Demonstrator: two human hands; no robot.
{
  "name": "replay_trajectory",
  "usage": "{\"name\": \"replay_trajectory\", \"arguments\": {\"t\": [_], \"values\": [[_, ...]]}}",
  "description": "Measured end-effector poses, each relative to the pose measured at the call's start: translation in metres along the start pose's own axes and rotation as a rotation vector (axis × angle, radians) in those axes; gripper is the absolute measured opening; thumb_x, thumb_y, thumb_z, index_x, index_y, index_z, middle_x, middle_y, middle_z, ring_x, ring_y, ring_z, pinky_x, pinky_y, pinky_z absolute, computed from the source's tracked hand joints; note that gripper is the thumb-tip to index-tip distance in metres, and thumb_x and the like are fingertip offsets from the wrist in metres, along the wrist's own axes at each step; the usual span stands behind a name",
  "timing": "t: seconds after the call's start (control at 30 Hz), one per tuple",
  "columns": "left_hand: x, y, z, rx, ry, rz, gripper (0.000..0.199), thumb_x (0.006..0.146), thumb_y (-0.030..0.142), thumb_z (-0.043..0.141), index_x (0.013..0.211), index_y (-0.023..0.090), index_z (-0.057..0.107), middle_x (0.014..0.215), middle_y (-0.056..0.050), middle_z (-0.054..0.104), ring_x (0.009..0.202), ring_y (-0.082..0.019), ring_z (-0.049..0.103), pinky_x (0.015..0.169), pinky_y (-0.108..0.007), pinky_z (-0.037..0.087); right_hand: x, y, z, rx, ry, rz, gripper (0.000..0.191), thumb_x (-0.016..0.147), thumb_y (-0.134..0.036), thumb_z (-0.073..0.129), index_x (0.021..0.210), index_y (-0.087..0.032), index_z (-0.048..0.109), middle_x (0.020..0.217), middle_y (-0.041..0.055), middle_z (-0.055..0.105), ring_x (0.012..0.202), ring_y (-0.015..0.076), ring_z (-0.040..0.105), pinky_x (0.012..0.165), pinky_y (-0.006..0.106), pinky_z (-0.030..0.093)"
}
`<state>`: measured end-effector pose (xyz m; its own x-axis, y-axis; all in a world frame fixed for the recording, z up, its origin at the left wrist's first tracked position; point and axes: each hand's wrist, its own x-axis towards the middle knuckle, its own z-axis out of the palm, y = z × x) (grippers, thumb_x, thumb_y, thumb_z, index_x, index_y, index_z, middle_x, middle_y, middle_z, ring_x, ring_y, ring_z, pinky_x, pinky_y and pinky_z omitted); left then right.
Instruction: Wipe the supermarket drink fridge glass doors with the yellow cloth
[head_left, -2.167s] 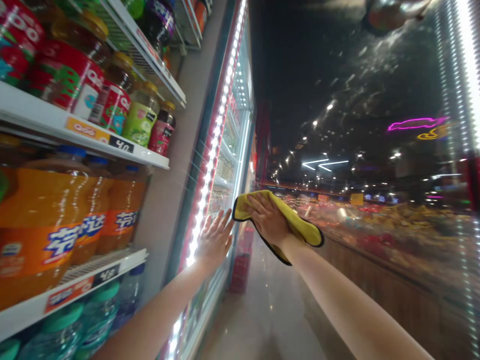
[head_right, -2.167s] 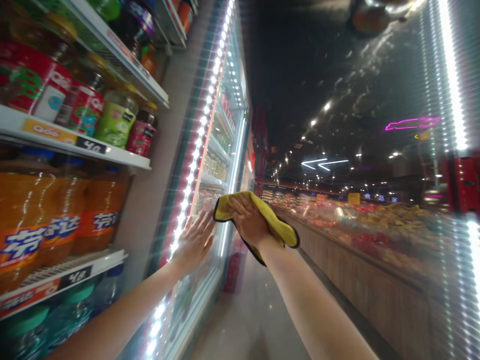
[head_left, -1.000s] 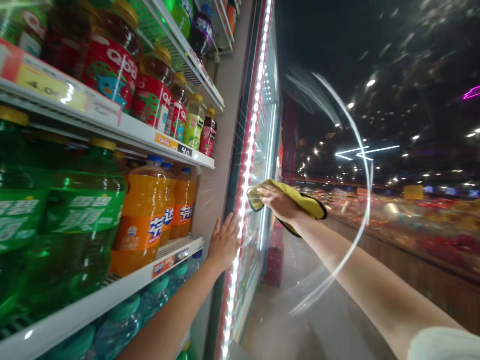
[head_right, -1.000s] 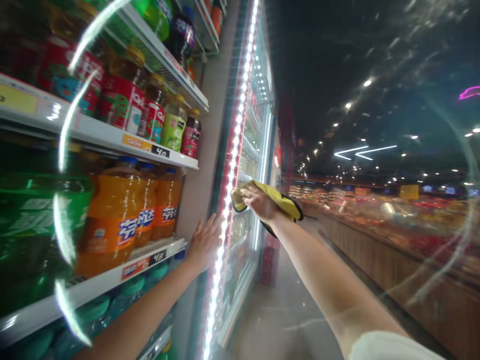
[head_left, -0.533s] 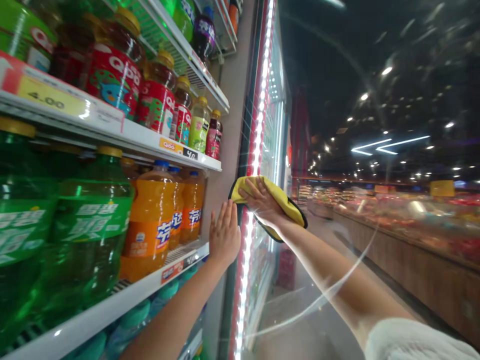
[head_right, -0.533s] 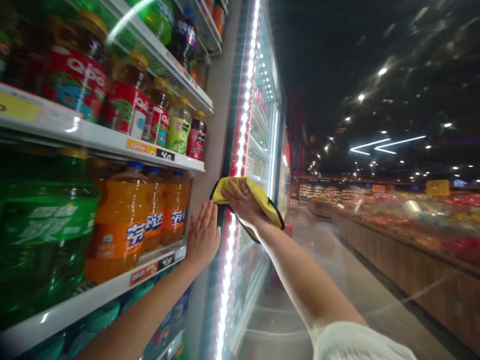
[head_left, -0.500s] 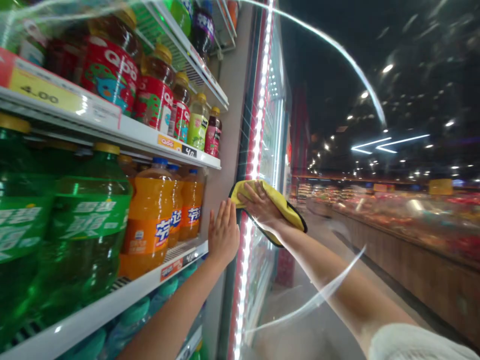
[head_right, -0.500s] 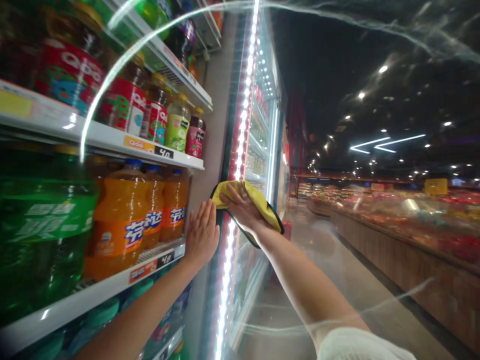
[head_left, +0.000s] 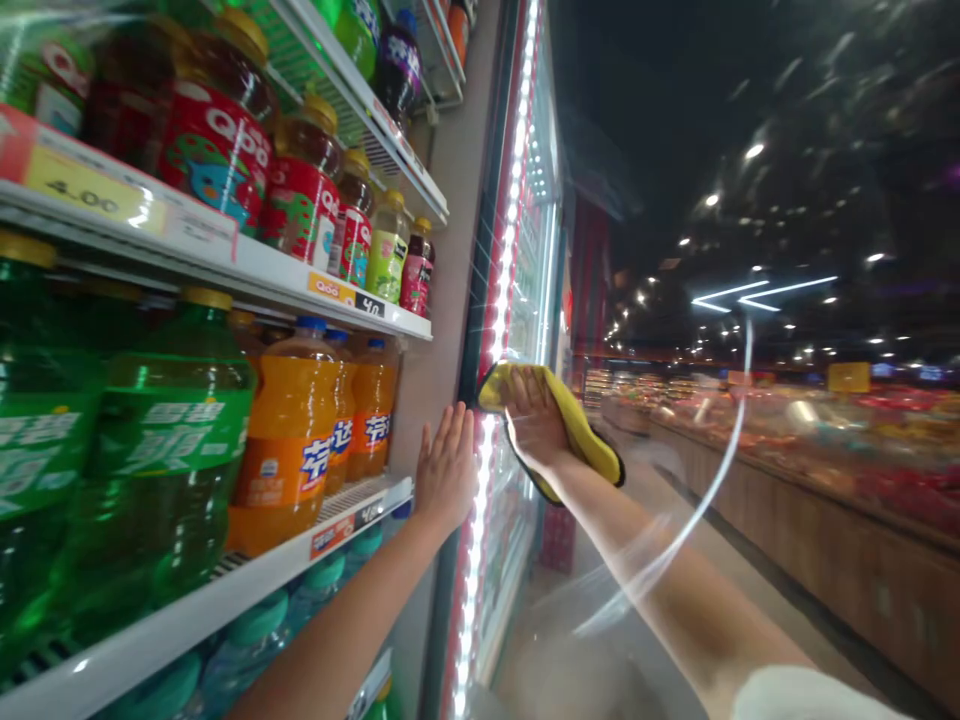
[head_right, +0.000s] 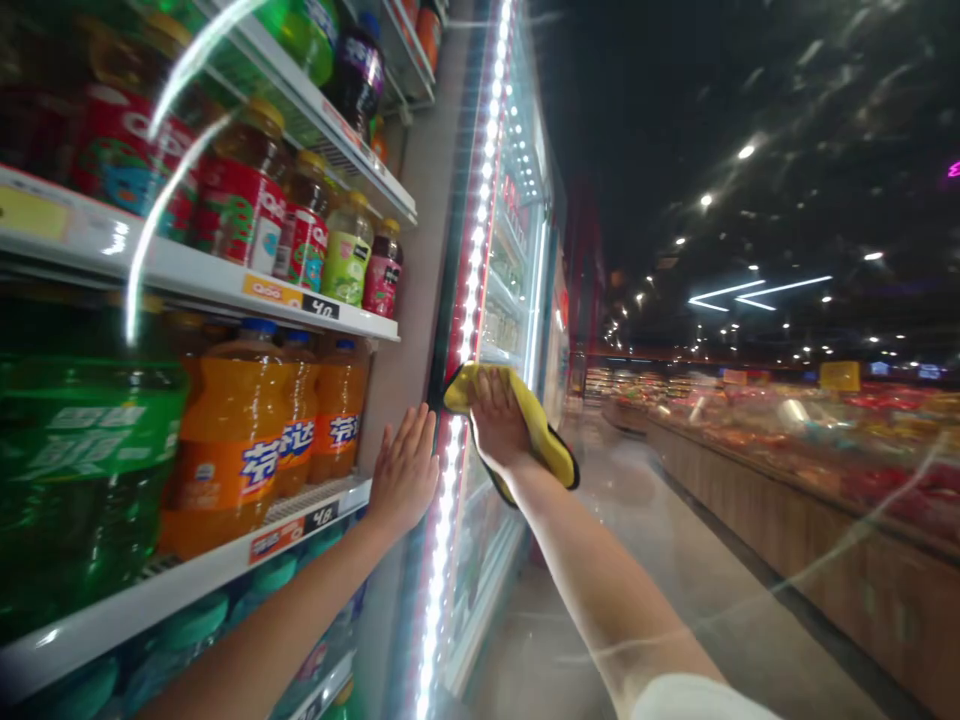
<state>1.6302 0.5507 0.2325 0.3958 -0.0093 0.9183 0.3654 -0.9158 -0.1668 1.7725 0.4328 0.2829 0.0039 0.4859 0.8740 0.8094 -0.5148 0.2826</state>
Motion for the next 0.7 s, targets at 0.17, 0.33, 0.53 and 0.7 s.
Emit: {"name": "replay_trajectory", "arguments": {"t": [0.17,0.33,0.53,0.7], "values": [[-0.006,0.002,0.001,-0.025,0.025,0.040,0.069,0.095,0.015,0.037,0.162,0.014,0.019,0.165,-0.011,0.031,0.155,-0.026,0.025,0.126,-0.055,0.024,-0.070,-0.022,0.016,-0.029,-0.149,-0.249,0.055,0.096,-0.024,0.058,0.150,-0.014,0.051,0.161,0.0120,0.041,0.150,0.0348,0.036,0.125,0.047,0.035],[0.008,0.011,0.004,-0.036,0.037,0.043,0.067,0.095,0.015,0.039,0.161,0.015,0.025,0.165,-0.012,0.033,0.154,-0.028,0.029,0.126,-0.055,0.024,-0.035,0.040,-0.045,-0.077,-0.063,-0.163,0.045,0.101,-0.036,0.055,0.145,-0.027,0.057,0.161,0.0021,0.042,0.152,0.0373,0.032,0.126,0.058,0.025],[0.013,0.029,0.004,-0.092,0.102,0.079,0.064,0.097,0.017,0.040,0.160,0.013,0.027,0.162,-0.013,0.038,0.154,-0.028,0.029,0.126,-0.054,0.024,-0.085,0.033,-0.038,-0.141,-0.025,-0.129,0.052,0.100,-0.027,0.055,0.152,-0.023,0.048,0.161,0.0069,0.042,0.151,0.0326,0.034,0.125,0.054,0.027],[0.024,0.050,0.002,-0.170,0.164,0.138,0.066,0.098,0.016,0.039,0.161,0.017,0.023,0.164,-0.012,0.035,0.152,-0.027,0.032,0.126,-0.055,0.023,-0.082,0.053,-0.055,-0.132,-0.080,-0.288,0.045,0.099,-0.025,0.059,0.144,-0.029,0.058,0.153,-0.0003,0.054,0.145,0.0257,0.045,0.121,0.041,0.036]]}}
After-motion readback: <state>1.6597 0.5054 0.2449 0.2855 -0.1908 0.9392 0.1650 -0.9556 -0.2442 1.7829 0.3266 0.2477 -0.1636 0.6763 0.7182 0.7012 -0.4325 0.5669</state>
